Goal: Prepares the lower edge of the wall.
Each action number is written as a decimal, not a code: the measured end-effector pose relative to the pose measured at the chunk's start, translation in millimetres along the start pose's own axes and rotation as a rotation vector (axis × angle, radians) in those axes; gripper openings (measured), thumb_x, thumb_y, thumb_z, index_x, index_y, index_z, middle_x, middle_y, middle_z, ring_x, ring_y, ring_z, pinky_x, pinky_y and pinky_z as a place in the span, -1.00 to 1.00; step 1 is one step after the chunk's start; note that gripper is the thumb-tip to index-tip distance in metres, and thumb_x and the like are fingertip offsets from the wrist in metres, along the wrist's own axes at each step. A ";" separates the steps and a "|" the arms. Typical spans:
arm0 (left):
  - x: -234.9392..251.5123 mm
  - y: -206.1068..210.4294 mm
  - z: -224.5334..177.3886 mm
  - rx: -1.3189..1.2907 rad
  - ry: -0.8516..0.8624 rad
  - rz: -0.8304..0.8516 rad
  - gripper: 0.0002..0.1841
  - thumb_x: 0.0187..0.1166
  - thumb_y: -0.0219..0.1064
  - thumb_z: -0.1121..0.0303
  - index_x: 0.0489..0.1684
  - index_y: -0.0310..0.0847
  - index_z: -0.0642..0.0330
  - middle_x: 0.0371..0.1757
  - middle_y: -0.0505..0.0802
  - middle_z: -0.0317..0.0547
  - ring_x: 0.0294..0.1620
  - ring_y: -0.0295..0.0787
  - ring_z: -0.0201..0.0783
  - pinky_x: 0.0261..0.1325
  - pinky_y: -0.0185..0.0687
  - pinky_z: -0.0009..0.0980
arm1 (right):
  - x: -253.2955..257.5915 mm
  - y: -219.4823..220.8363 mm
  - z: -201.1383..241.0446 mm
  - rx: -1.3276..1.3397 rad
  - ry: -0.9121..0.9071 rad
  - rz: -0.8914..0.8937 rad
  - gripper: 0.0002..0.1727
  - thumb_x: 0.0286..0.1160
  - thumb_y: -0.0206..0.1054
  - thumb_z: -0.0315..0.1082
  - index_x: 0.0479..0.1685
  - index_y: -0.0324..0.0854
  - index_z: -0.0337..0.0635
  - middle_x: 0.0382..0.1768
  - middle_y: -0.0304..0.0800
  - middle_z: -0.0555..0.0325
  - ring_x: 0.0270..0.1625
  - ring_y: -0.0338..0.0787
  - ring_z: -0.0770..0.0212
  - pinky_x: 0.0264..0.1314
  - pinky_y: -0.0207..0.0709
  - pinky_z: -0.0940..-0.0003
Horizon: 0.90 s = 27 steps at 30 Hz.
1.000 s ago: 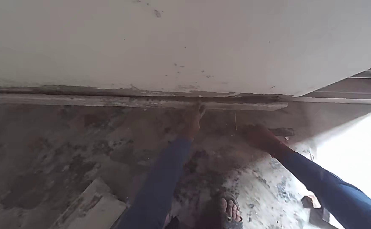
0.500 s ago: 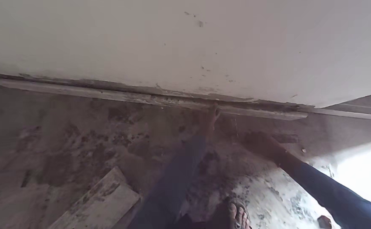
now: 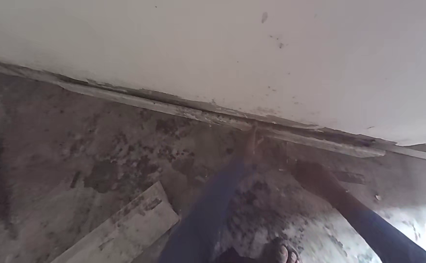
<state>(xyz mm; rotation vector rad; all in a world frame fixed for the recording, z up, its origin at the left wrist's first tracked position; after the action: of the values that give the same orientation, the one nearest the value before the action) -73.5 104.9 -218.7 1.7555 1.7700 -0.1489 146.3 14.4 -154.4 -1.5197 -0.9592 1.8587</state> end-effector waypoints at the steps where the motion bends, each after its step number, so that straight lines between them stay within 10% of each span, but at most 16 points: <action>1: 5.7 -5.7 -3.1 -0.035 -0.020 -0.039 -0.37 0.72 0.28 -0.02 0.57 0.43 0.32 0.39 0.74 0.16 0.28 0.81 -0.06 0.31 0.79 -0.15 | 1.1 0.0 5.8 0.028 -0.009 -0.003 -0.47 0.77 0.06 0.08 0.23 0.69 -0.16 0.06 0.83 -0.19 0.20 0.80 -0.25 0.25 0.60 -0.32; 10: 24.5 -13.7 3.6 -0.073 0.004 -0.263 -0.27 0.43 0.62 0.10 0.45 0.46 0.42 0.10 0.85 0.24 -0.05 0.92 0.01 0.01 0.93 -0.09 | 27.4 -10.8 41.4 -0.105 0.014 0.056 -0.44 0.81 -0.03 0.06 0.25 0.63 -0.25 0.11 0.78 -0.28 0.22 0.77 -0.34 0.23 0.59 -0.34; 21: 22.3 -10.4 2.9 -0.035 0.056 -0.331 -0.14 0.32 0.70 0.08 0.54 0.37 0.36 0.21 0.79 0.28 0.07 0.89 0.06 0.05 0.93 0.01 | 23.6 -19.3 39.2 -0.119 -0.018 0.005 -0.47 0.79 0.07 -0.02 0.40 0.58 -0.27 0.24 0.73 -0.33 0.32 0.72 -0.37 0.37 0.51 -0.35; 27: 17.9 -9.2 3.8 0.005 0.022 -0.238 -0.29 0.55 0.51 0.08 0.55 0.39 0.36 0.21 0.81 0.21 0.09 0.88 -0.02 0.13 0.88 -0.10 | 20.0 -20.8 27.1 0.085 0.027 -0.003 -0.49 0.74 0.14 0.02 0.32 0.65 -0.21 0.20 0.76 -0.25 0.34 0.71 -0.30 0.40 0.50 -0.32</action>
<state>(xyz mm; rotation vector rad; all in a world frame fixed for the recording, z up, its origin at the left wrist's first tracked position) -79.1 117.4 -233.9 1.5506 1.9922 -0.2338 115.1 37.5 -146.5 -1.4885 -0.8588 1.8487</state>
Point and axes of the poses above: each hand's wrist, its own x-axis towards the middle knuckle, its own y-axis out of the palm, z = x × y, the point moved 3 cm from there along x, towards the middle knuckle
